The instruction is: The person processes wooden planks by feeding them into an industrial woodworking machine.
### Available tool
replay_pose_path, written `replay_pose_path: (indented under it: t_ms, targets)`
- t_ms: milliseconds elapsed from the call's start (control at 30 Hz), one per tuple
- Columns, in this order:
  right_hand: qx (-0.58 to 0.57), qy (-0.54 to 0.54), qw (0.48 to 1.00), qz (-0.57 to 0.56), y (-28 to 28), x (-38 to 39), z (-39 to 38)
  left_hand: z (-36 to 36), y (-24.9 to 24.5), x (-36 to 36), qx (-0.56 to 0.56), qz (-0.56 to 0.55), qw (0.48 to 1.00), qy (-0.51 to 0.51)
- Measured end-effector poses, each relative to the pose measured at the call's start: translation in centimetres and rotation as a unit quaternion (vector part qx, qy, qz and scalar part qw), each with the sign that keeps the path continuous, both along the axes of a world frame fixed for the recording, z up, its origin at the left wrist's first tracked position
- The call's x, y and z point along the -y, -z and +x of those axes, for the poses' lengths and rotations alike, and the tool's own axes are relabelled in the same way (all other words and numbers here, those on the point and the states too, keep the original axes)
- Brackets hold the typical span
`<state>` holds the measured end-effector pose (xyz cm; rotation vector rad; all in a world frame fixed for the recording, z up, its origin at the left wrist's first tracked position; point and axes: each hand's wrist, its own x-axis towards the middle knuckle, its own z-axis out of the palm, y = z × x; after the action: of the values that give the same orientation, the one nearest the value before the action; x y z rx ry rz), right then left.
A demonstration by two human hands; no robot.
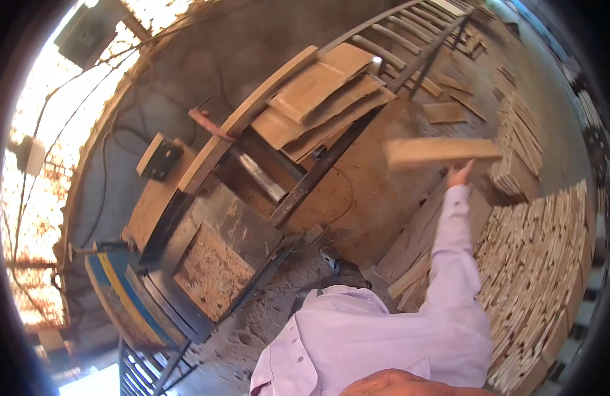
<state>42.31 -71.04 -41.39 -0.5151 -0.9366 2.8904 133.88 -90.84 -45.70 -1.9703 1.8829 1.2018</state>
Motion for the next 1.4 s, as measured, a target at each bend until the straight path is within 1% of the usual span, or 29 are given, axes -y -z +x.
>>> replay_pose_path:
  t_ms: [67, 100, 133, 200, 267, 300, 333, 367, 400, 433, 467, 500, 533, 600, 667, 700, 767, 800, 833, 900, 967, 1000, 1033, 1067, 1100, 1167, 1233, 1300, 1400]
  targets:
    - [0.072, -0.009, 0.982, 0.177, -5.7, 1.9, -5.9, -0.4, 0.1, -1.9, 0.003, -0.003, 1.0, -0.019]
    - [0.101, -0.011, 0.959, 0.264, -6.6, 3.1, -7.8, -0.5, 0.1, -2.5, 0.003, -0.006, 1.0, -0.03]
    - [0.051, -0.063, 0.95, 0.303, -6.0, 4.6, -8.0, -0.6, 0.2, -3.5, 0.003, -0.008, 0.999, -0.039]
    - [-0.058, -0.172, 0.91, 0.372, -2.2, 7.3, -7.5, -1.0, 0.4, -5.2, 0.002, -0.016, 0.998, -0.057]
    - [-0.118, -0.249, 0.883, 0.38, 6.8, 11.0, -4.6, -1.2, 0.5, -7.2, 0.003, -0.032, 0.996, -0.08]
    - [-0.12, -0.331, 0.816, 0.459, 7.8, 13.0, 0.5, -1.1, 1.2, -8.3, 0.005, -0.047, 0.995, -0.083]
    - [-0.024, -0.354, 0.792, 0.497, 10.4, 15.1, 6.1, -1.2, 1.3, -9.4, 0.012, -0.064, 0.994, -0.087]
    - [-0.016, -0.446, 0.737, 0.508, 12.7, 17.7, 12.1, -1.3, 1.7, -11.0, 0.02, -0.084, 0.991, -0.099]
    - [-0.031, -0.554, 0.659, 0.507, 18.2, 18.2, 16.9, -2.0, 1.4, -12.1, 0.035, -0.061, 0.989, -0.131]
    - [-0.054, -0.657, 0.559, 0.502, 23.2, 18.2, 21.9, -3.0, 0.8, -13.4, 0.009, -0.099, 0.975, -0.199]
    - [-0.085, -0.751, 0.441, 0.484, 27.4, 18.0, 26.5, -4.1, -0.7, -14.1, 0.033, -0.075, 0.968, -0.239]
    - [-0.122, -0.823, 0.323, 0.451, 31.0, 17.8, 30.7, -4.3, -1.0, -15.5, 0.03, -0.089, 0.962, -0.257]
    - [-0.182, -0.877, 0.217, 0.388, 35.8, 17.3, 33.9, -4.3, -0.3, -17.2, 0.038, -0.071, 0.955, -0.284]
    - [-0.106, -0.89, 0.135, 0.423, 25.1, 20.6, 45.2, -5.1, -1.9, -19.0, 0.047, -0.033, 0.937, -0.344]
    - [-0.241, -0.897, 0.105, 0.355, 19.8, 24.2, 51.8, -6.4, -1.2, -21.2, 0.042, -0.036, 0.901, -0.431]
    - [-0.3, -0.894, 0.101, 0.318, 18.5, 25.4, 53.7, -7.1, -0.5, -22.2, 0.035, -0.038, 0.885, -0.463]
    - [-0.414, -0.863, 0.062, 0.284, 19.6, 28.7, 54.8, -8.5, 1.9, -24.1, 0.039, -0.041, 0.86, -0.507]
    - [-0.468, -0.841, 0.046, 0.268, 18.7, 27.4, 56.4, -7.7, 1.7, -28.0, 0.035, -0.042, 0.849, -0.525]
    - [-0.304, -0.91, 0.032, 0.28, 17.5, 28.4, 56.2, -8.0, 2.2, -29.0, 0.031, -0.025, 0.833, -0.552]
    - [-0.221, -0.911, 0.034, 0.348, 19.8, 30.8, 53.7, -8.7, 2.9, -31.7, 0.02, 0.011, 0.797, -0.604]
    - [-0.429, -0.818, -0.015, 0.383, 31.5, 34.7, 47.2, -9.3, 4.2, -34.8, 0.018, 0.006, 0.764, -0.644]
    - [-0.329, -0.856, -0.023, 0.398, 28.1, 34.7, 46.5, -9.5, 4.8, -36.2, 0.017, 0.005, 0.748, -0.663]
    - [-0.23, -0.879, -0.029, 0.418, 24.3, 34.7, 45.8, -9.3, 4.9, -37.5, -0.009, 0.016, 0.726, -0.687]
    - [-0.255, -0.857, -0.066, 0.442, 22.3, 34.2, 46.3, -8.7, 4.7, -38.8, -0.036, 0.027, 0.703, -0.71]
    - [-0.312, -0.83, -0.106, 0.45, 21.5, 33.4, 47.4, -8.7, 4.7, -40.2, -0.063, 0.037, 0.679, -0.73]
    - [-0.418, -0.771, -0.178, 0.446, 19.8, 31.6, 50.5, -8.7, 6.3, -43.2, -0.099, 0.028, 0.616, -0.781]
    - [-0.487, -0.73, -0.224, 0.423, 18.7, 29.7, 54.5, -7.7, 7.0, -45.9, -0.121, 0.026, 0.56, -0.819]
    - [-0.533, -0.702, -0.25, 0.4, 18.1, 27.8, 58.4, -7.0, 5.7, -47.7, -0.135, 0.04, 0.514, -0.846]
    - [-0.567, -0.694, -0.254, 0.364, 17.4, 24.9, 64.5, -5.9, 7.3, -51.4, -0.14, 0.054, 0.503, -0.851]
